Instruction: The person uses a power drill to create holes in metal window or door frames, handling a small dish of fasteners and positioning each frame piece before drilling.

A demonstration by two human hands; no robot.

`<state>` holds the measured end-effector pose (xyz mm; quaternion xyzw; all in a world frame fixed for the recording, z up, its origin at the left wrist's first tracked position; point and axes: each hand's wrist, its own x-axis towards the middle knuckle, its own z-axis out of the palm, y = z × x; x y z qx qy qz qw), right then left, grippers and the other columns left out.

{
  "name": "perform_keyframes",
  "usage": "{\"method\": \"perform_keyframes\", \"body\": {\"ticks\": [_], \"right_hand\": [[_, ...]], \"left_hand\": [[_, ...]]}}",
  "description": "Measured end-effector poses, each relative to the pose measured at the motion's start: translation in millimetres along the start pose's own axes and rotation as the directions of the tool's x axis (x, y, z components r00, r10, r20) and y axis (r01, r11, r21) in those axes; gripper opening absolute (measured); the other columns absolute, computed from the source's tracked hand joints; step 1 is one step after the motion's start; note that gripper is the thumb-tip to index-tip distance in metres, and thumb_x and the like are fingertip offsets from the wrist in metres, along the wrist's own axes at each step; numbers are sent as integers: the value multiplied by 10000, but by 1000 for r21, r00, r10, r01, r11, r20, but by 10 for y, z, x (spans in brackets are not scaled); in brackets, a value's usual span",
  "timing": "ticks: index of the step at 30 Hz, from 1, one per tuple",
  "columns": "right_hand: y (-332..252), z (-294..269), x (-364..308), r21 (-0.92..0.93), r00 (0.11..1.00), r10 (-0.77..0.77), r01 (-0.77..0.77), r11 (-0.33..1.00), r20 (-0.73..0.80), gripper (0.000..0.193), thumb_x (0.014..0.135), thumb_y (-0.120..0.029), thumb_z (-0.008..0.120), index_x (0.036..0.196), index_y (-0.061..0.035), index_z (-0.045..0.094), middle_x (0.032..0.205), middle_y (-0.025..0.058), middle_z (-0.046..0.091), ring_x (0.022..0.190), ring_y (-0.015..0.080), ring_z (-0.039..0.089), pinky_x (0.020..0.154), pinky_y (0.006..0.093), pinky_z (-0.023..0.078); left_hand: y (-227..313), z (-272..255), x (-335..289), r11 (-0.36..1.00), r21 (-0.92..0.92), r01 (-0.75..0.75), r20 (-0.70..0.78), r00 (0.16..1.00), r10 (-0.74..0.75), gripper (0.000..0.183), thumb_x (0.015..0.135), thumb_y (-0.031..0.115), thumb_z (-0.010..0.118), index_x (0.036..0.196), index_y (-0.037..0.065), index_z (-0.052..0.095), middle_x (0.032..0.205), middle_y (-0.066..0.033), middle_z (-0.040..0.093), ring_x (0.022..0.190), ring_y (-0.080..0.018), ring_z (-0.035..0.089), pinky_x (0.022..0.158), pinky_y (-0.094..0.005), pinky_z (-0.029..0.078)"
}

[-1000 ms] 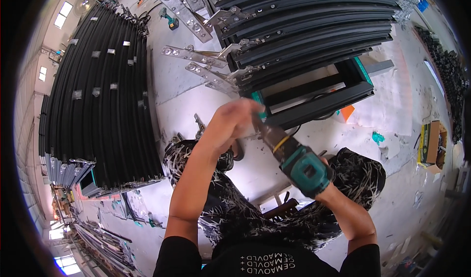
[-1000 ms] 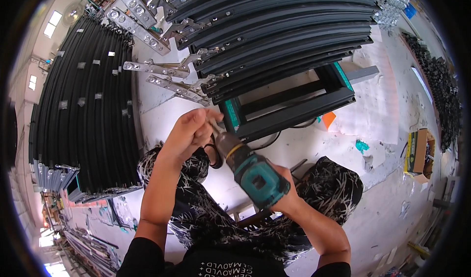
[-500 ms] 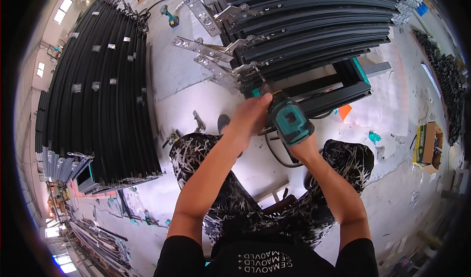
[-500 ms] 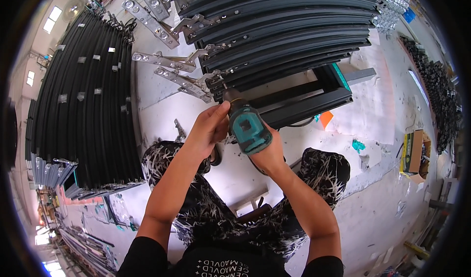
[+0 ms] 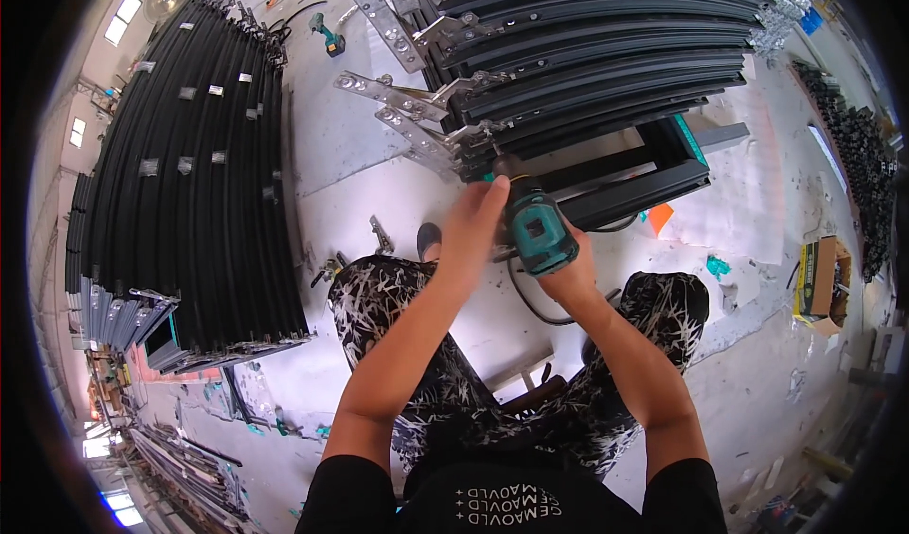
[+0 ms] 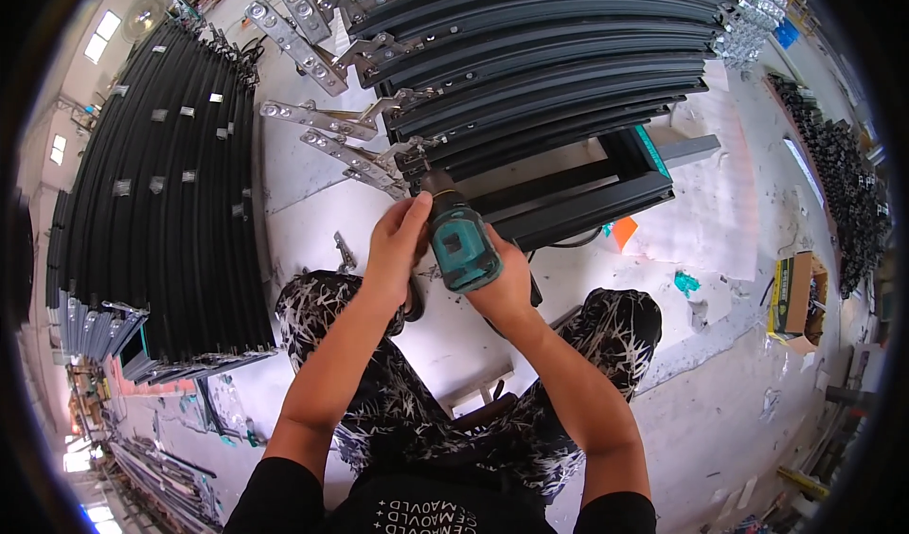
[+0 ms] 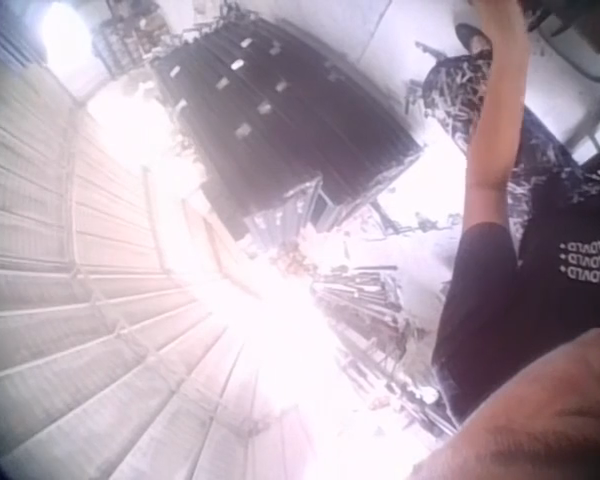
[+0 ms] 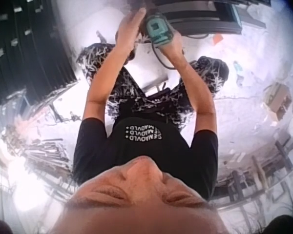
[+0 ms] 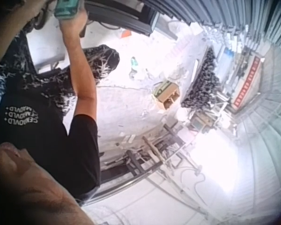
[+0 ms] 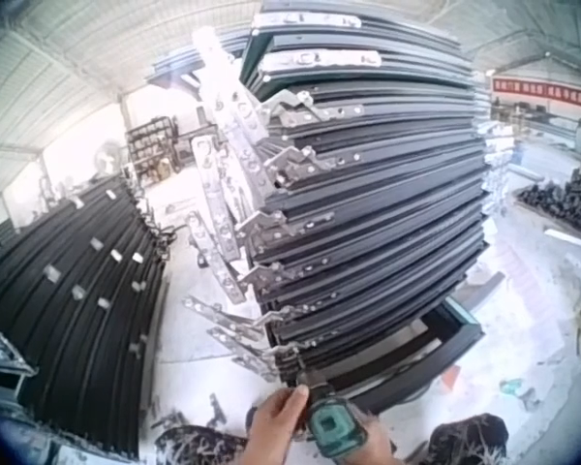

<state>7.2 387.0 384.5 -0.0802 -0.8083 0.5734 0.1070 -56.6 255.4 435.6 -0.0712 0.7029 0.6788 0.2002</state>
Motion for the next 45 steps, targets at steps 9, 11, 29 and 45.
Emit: {"method": "perform_keyframes", "body": {"ticks": [9, 11, 29, 45], "right_hand": [[177, 103, -23, 10, 991, -132, 132, 991, -26, 549, 734, -333, 693, 1107, 50, 568, 752, 210, 637, 700, 386, 631, 598, 390, 496], [173, 114, -7, -69, 985, -171, 169, 983, -22, 504, 773, -357, 640, 1061, 52, 572, 764, 218, 634, 681, 392, 624, 574, 394, 488], [75, 134, 32, -104, 981, -176, 167, 980, -83, 392, 665, -278, 728, 890, -21, 533, 740, 182, 602, 653, 382, 597, 538, 419, 471], [47, 120, 37, -266, 961, -250, 212, 940, -118, 408, 655, -272, 733, 929, -22, 563, 734, 163, 609, 648, 354, 609, 546, 404, 483]], "left_hand": [[-159, 455, -352, 168, 607, -777, 24, 229, 973, 29, 797, 43, 565, 801, 15, 572, 642, -74, 509, 517, -228, 446, 475, -303, 328], [-197, 459, -256, 129, 624, -771, 32, 190, 981, 26, 791, 41, 561, 789, 14, 564, 620, -69, 499, 496, -225, 437, 454, -311, 317], [-364, 379, -133, 90, 646, -758, -48, 78, 996, 46, 783, 73, 572, 755, 42, 552, 581, -50, 500, 454, -225, 430, 446, -325, 331], [-422, 382, -145, 211, 618, -757, -165, 137, 977, 70, 797, 64, 557, 728, 56, 559, 574, -50, 485, 499, -244, 429, 469, -343, 341]]}}
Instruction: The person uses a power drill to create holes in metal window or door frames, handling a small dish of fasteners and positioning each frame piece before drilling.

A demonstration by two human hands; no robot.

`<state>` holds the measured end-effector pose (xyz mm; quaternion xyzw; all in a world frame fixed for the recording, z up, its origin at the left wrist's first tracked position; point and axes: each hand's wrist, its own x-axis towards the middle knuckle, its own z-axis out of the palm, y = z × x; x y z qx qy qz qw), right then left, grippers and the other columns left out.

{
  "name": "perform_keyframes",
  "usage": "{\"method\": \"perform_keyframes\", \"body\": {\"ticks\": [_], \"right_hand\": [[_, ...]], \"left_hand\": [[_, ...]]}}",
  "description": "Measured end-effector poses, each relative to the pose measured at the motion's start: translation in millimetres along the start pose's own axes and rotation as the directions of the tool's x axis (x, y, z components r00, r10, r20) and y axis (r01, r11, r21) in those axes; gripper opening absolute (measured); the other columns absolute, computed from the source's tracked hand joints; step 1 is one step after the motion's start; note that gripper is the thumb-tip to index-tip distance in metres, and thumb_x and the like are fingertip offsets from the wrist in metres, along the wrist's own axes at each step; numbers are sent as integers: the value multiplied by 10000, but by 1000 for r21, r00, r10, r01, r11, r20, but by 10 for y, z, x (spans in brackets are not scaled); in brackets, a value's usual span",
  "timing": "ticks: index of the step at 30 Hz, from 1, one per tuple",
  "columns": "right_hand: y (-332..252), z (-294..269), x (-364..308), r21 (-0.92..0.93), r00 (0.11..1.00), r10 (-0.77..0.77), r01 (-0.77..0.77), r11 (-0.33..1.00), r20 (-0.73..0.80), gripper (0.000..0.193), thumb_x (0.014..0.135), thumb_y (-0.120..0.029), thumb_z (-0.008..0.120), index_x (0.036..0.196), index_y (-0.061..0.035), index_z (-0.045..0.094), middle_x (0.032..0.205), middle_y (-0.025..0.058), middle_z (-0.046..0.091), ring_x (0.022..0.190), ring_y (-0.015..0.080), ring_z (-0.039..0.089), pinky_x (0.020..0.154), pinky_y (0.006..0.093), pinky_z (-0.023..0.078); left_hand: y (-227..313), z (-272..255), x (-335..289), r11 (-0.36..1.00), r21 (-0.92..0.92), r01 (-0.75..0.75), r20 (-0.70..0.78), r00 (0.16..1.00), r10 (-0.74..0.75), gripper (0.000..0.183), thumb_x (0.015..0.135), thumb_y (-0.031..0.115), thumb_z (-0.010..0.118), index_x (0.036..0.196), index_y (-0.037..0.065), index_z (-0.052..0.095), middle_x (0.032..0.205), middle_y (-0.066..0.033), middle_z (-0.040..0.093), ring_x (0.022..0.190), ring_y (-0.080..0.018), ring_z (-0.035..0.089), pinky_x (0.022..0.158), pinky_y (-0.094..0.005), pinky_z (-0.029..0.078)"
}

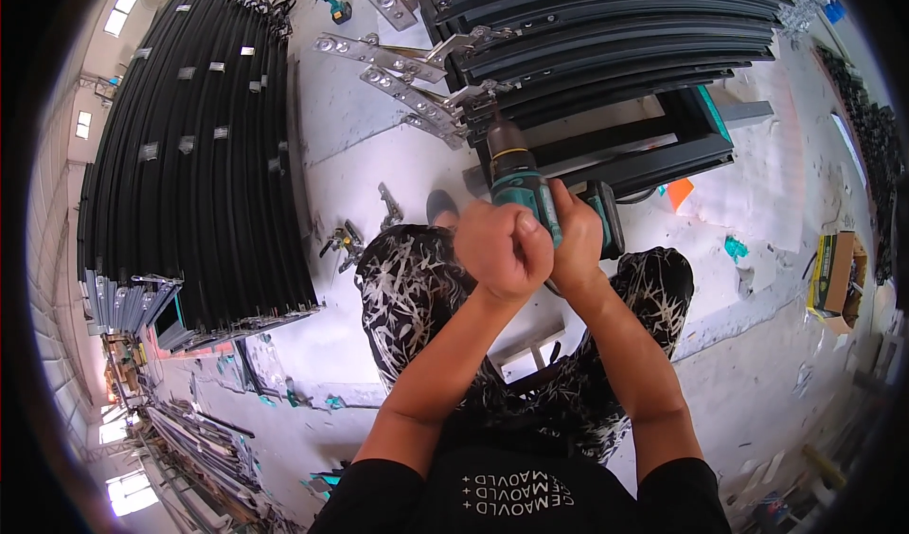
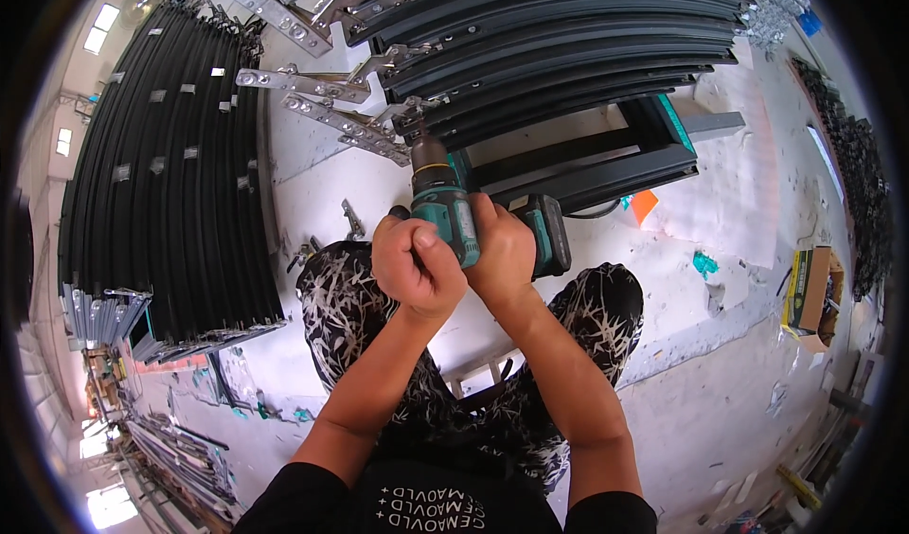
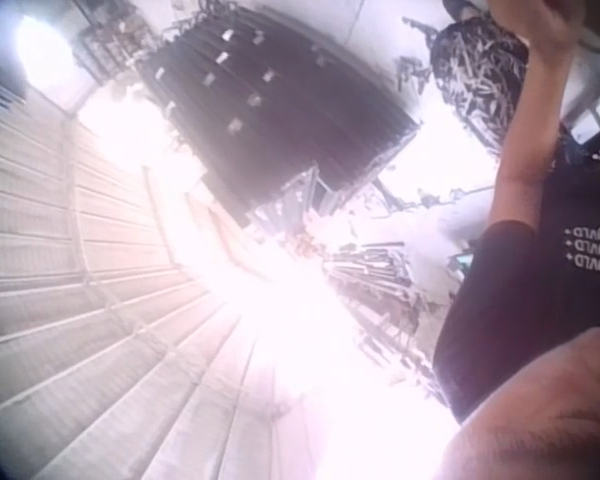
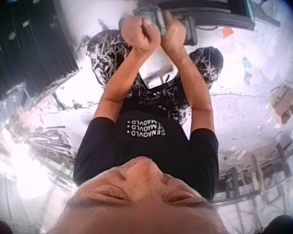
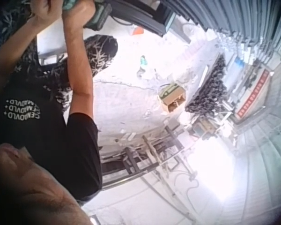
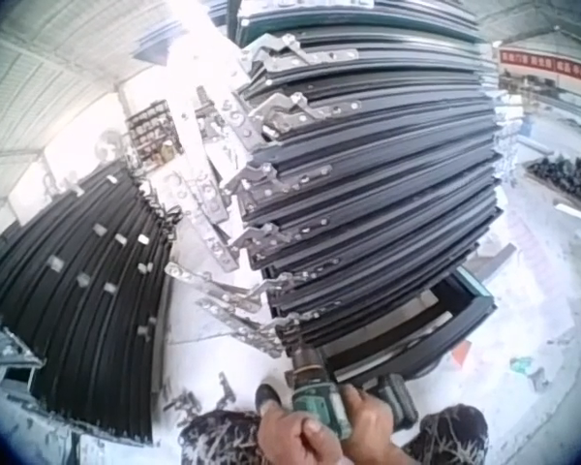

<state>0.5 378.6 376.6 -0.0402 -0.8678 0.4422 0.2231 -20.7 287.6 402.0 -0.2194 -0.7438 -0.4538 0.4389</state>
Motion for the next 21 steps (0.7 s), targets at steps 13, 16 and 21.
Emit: {"method": "perform_keyframes", "body": {"ticks": [13, 16, 21], "right_hand": [[54, 8, 1, -82, 999, -3, 6, 997, 37, 445, 619, -247, 755, 954, -34, 555, 767, 154, 607, 690, 358, 604, 585, 417, 483], [10, -31, 32, -83, 998, -24, 29, 996, 52, 416, 631, -240, 746, 938, -37, 554, 756, 151, 607, 683, 359, 604, 577, 413, 480], [10, -33, 42, -28, 1000, 12, -11, 1000, 25, 369, 654, -239, 727, 909, -36, 554, 739, 157, 610, 654, 360, 607, 556, 409, 478]], "left_hand": [[-11, 21, -10, 1000, -1, 22, -46, 999, -22, 95, 821, 62, 549, 727, 45, 550, 581, -63, 470, 485, -252, 424, 457, -351, 323], [17, 32, 26, 999, 0, 46, -81, 996, -46, 100, 827, 64, 549, 729, 44, 550, 582, -64, 468, 487, -248, 425, 456, -352, 324], [76, 36, 72, 997, 28, 66, -21, 998, -65, 96, 818, 59, 558, 724, 44, 547, 583, -61, 469, 489, -242, 427, 453, -348, 327]]}}
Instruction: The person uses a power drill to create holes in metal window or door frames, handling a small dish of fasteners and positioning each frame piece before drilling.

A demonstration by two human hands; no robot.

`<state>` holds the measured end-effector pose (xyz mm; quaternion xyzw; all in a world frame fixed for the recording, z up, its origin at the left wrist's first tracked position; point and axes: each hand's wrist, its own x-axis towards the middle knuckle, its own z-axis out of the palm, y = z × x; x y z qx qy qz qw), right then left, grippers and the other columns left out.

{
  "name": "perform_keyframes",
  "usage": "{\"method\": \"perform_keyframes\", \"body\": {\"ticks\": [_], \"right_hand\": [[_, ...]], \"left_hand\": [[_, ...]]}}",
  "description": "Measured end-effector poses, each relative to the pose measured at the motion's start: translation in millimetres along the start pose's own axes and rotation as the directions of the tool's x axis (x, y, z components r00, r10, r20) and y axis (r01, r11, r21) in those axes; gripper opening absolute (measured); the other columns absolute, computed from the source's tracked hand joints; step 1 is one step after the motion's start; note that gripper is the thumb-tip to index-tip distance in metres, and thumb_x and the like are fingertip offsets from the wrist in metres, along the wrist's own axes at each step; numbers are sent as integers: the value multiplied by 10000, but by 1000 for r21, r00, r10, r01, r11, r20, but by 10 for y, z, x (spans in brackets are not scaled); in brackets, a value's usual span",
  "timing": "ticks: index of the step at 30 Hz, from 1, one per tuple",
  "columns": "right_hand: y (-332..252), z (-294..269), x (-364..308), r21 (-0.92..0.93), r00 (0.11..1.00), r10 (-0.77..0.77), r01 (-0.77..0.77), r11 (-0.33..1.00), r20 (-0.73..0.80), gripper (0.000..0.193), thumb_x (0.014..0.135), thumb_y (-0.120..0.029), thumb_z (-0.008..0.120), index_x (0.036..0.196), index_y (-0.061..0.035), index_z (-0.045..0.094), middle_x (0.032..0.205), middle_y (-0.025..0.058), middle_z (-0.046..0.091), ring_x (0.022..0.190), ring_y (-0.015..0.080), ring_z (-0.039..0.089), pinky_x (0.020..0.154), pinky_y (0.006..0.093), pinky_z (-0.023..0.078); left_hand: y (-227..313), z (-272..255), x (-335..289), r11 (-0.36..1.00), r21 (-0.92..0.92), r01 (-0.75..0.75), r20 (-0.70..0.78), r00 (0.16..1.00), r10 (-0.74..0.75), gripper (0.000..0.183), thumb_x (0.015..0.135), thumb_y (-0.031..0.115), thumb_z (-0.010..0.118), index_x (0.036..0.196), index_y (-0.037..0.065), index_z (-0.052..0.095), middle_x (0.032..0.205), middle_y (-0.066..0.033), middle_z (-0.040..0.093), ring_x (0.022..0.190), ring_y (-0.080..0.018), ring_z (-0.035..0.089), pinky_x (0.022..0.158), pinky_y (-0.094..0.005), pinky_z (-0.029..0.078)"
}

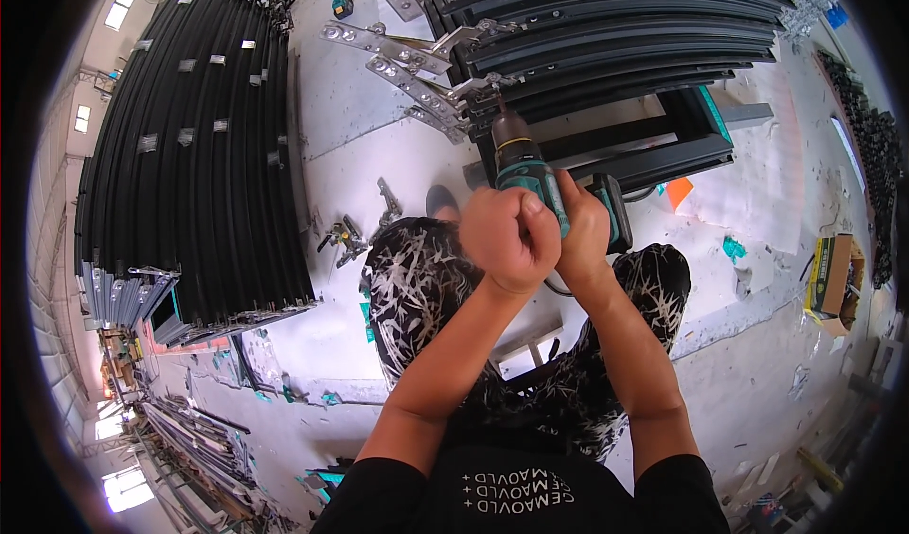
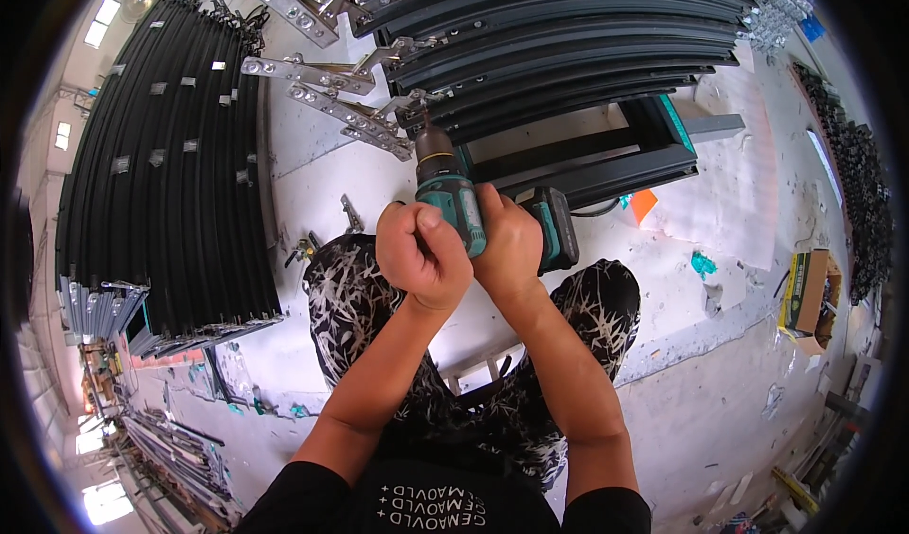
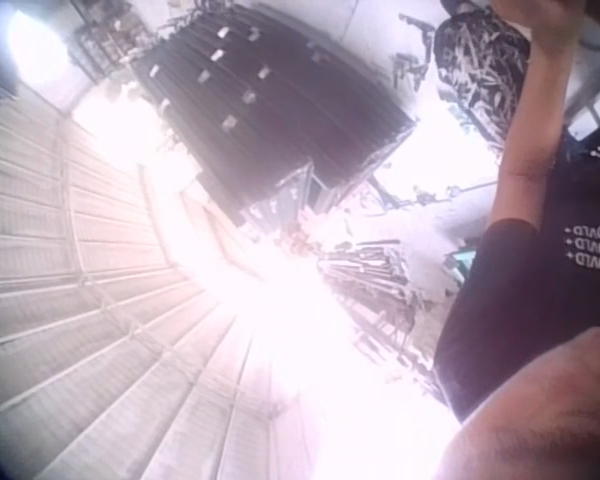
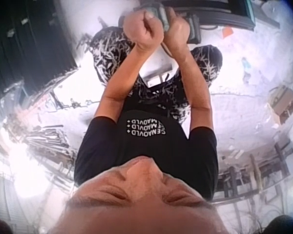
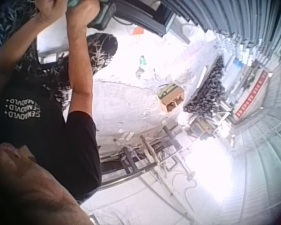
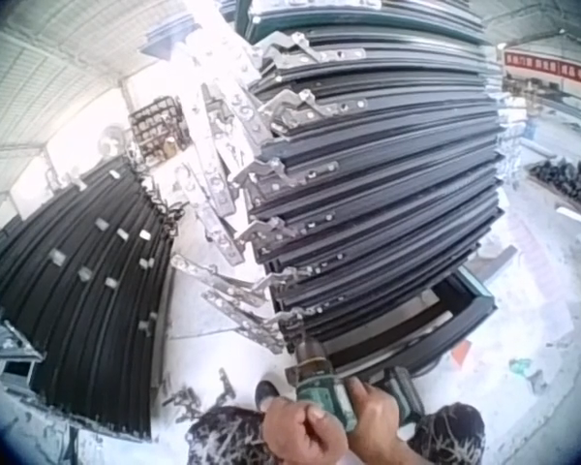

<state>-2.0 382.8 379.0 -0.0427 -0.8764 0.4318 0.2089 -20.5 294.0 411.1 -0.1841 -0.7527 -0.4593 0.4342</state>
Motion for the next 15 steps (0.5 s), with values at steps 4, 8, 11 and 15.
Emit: {"method": "perform_keyframes", "body": {"ticks": [4, 8, 11, 15], "right_hand": [[23, 7, -4, 40, 1000, 9, -8, 999, -12, 353, 663, -247, 716, 890, -32, 552, 736, 163, 615, 638, 359, 609, 542, 410, 476], [17, -31, 18, 39, 998, 39, -41, 998, 48, 367, 646, -235, 732, 899, -35, 557, 739, 157, 617, 648, 354, 611, 550, 405, 477], [-13, -33, 41, -13, 1000, -9, 9, 1000, 10, 389, 625, -221, 751, 919, -43, 568, 740, 152, 618, 656, 346, 613, 557, 400, 479], [7, -48, 58, -40, 999, -36, 36, 999, -5, 421, 613, -213, 761, 952, -50, 573, 732, 147, 616, 657, 340, 612, 564, 399, 480]], "left_hand": [[28, 19, 13, 1000, 10, -1, 7, 1000, 1, 86, 808, 46, 564, 724, 45, 546, 592, -63, 472, 489, -240, 426, 451, -348, 327], [16, 19, -8, 1000, 19, -3, 15, 1000, 3, 69, 811, 44, 561, 743, 41, 548, 601, -68, 472, 493, -236, 426, 450, -348, 325], [-64, 26, -19, 998, 24, -54, 13, 998, 54, 116, 893, 29, 479, 784, -7, 496, 638, -55, 464, 483, -137, 389, 434, -261, 298], [-80, 37, -15, 998, 25, -63, 12, 998, 62, 120, 896, 31, 475, 785, -9, 495, 640, -55, 468, 486, -139, 393, 437, -261, 305]]}}
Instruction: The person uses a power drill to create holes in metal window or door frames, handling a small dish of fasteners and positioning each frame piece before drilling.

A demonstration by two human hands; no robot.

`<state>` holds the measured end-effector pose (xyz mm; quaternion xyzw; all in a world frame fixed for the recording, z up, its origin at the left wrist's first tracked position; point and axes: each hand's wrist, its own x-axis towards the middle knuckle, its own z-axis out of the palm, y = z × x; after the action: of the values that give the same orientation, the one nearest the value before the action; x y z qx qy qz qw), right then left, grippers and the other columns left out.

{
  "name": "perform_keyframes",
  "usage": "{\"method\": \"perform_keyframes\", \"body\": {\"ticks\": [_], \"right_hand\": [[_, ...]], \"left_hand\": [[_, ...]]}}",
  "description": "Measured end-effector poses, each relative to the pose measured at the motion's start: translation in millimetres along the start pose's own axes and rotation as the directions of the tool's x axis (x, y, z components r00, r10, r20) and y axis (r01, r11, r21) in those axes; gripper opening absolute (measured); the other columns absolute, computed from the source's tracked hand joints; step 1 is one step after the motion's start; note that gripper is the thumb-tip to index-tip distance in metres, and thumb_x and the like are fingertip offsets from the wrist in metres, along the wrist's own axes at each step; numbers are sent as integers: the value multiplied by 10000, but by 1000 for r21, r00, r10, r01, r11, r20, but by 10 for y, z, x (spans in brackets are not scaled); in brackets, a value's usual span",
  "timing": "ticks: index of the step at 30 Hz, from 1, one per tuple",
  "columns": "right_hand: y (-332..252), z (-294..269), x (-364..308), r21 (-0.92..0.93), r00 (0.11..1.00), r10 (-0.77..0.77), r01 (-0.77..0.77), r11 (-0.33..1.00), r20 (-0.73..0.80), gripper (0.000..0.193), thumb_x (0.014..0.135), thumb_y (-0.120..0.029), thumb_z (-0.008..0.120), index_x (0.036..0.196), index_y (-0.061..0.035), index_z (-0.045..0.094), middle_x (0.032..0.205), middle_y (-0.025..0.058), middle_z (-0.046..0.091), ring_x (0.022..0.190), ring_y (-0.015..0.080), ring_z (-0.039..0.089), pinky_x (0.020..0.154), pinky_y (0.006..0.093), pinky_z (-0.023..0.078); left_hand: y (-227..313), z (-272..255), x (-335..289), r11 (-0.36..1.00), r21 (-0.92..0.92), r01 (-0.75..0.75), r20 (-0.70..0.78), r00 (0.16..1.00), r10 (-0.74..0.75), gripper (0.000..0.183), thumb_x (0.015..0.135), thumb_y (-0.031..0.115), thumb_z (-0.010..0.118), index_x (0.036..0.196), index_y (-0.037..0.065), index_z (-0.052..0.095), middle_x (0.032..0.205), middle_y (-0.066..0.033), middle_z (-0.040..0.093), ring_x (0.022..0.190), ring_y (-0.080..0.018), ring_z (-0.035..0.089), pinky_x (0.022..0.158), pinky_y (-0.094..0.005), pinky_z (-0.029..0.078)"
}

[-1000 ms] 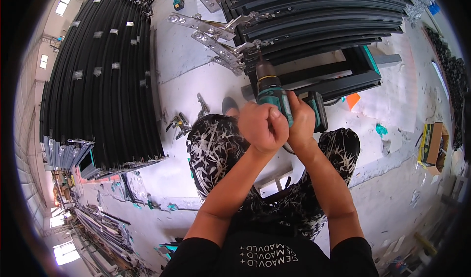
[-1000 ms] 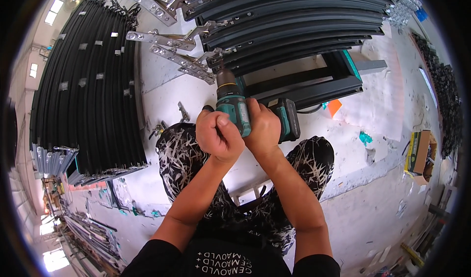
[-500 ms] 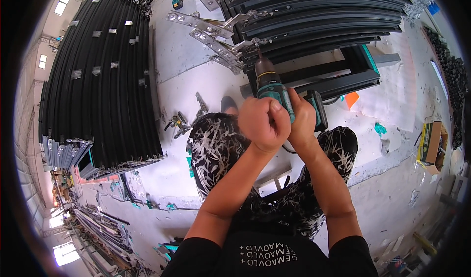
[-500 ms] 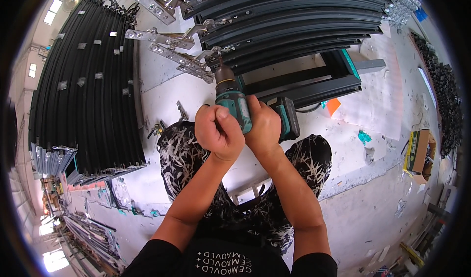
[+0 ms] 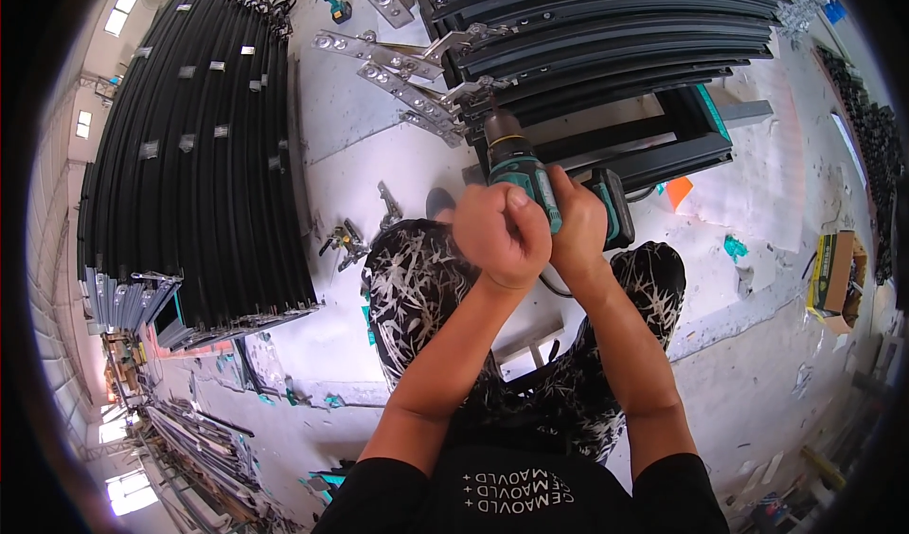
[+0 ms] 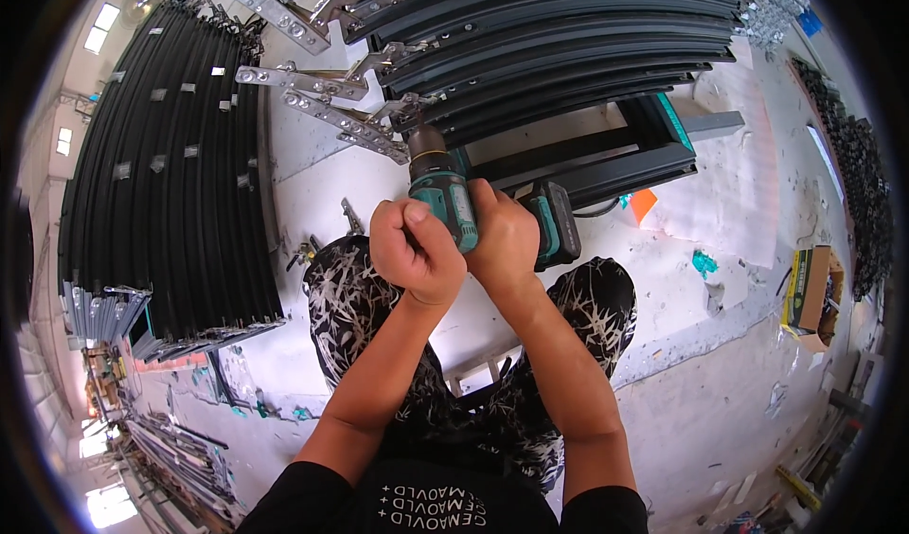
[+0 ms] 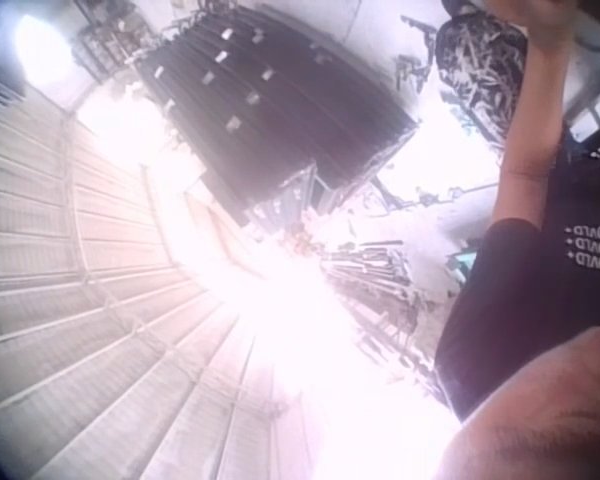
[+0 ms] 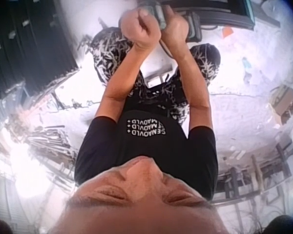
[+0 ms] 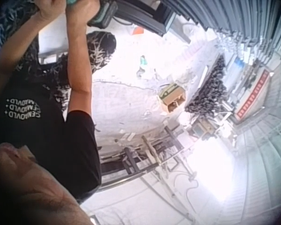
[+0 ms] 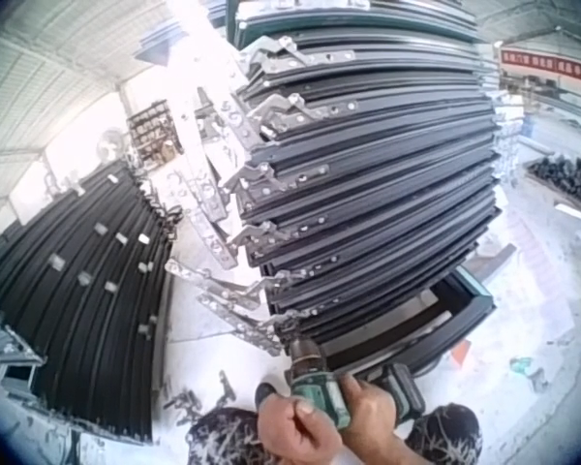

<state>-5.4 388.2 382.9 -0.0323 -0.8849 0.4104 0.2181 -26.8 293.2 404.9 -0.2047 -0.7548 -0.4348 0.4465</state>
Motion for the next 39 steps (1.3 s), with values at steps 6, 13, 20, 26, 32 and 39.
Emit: {"method": "perform_keyframes", "body": {"ticks": [6, 13, 20, 26, 32, 39], "right_hand": [[0, 17, 2, -29, 1000, 13, -12, 1000, 28, 401, 637, -221, 742, 961, -63, 567, 733, 144, 624, 670, 342, 619, 572, 412, 484], [-59, 16, -25, -77, 996, 51, -46, 996, 67, 462, 614, -203, 770, 1016, -87, 575, 766, 124, 637, 707, 328, 629, 593, 397, 496], [35, 109, -50, -18, 1000, -3, 3, 1000, -11, 470, 620, -137, 770, 1049, -59, 595, 794, 157, 646, 730, 364, 628, 617, 370, 503], [9, 62, -124, 15, 994, 90, -91, 996, 68, 479, 639, -179, 762, 1074, -70, 594, 827, 151, 647, 754, 365, 618, 637, 386, 501], [193, -137, -656, 318, 957, 217, -270, 909, 194, 267, 758, -53, 662, 1019, -15, 615, 739, 59, 624, 660, 156, 589, 634, 291, 474], [52, -630, -776, 182, 957, 32, -88, 979, 289, 212, 740, -16, 622, 950, -22, 591, 783, 64, 580, 616, 204, 551, 577, 297, 458]], "left_hand": [[47, 2, 90, 992, -71, 100, 38, 995, -97, 130, 916, 66, 506, 808, -3, 529, 658, -45, 508, 513, -101, 422, 458, -249, 340], [-601, -463, 318, -510, -494, 704, 684, -48, -728, 235, 896, 92, 449, 1032, -84, 525, 931, -129, 555, 815, -197, 547, 697, -253, 482], [-781, -531, 266, -603, -376, 703, 855, 14, -518, 385, 859, -121, 339, 1234, -160, 417, 1228, -247, 500, 1187, -304, 519, 1037, -333, 463], [-810, -623, 268, -570, -330, 752, 895, 58, -443, 399, 871, -126, 337, 1265, -144, 400, 1324, -262, 448, 1223, -285, 502, 1037, -309, 464], [-733, -653, 360, -569, -338, 750, 859, -1, -513, 271, 928, -46, 447, 1192, -97, 479, 1246, -217, 528, 1148, -240, 562, 908, -241, 540], [-803, -540, 149, -568, -249, 784, 889, -47, -455, 193, 924, 173, 596, 995, -6, 574, 956, -107, 659, 740, -114, 648, 540, -151, 545]]}}
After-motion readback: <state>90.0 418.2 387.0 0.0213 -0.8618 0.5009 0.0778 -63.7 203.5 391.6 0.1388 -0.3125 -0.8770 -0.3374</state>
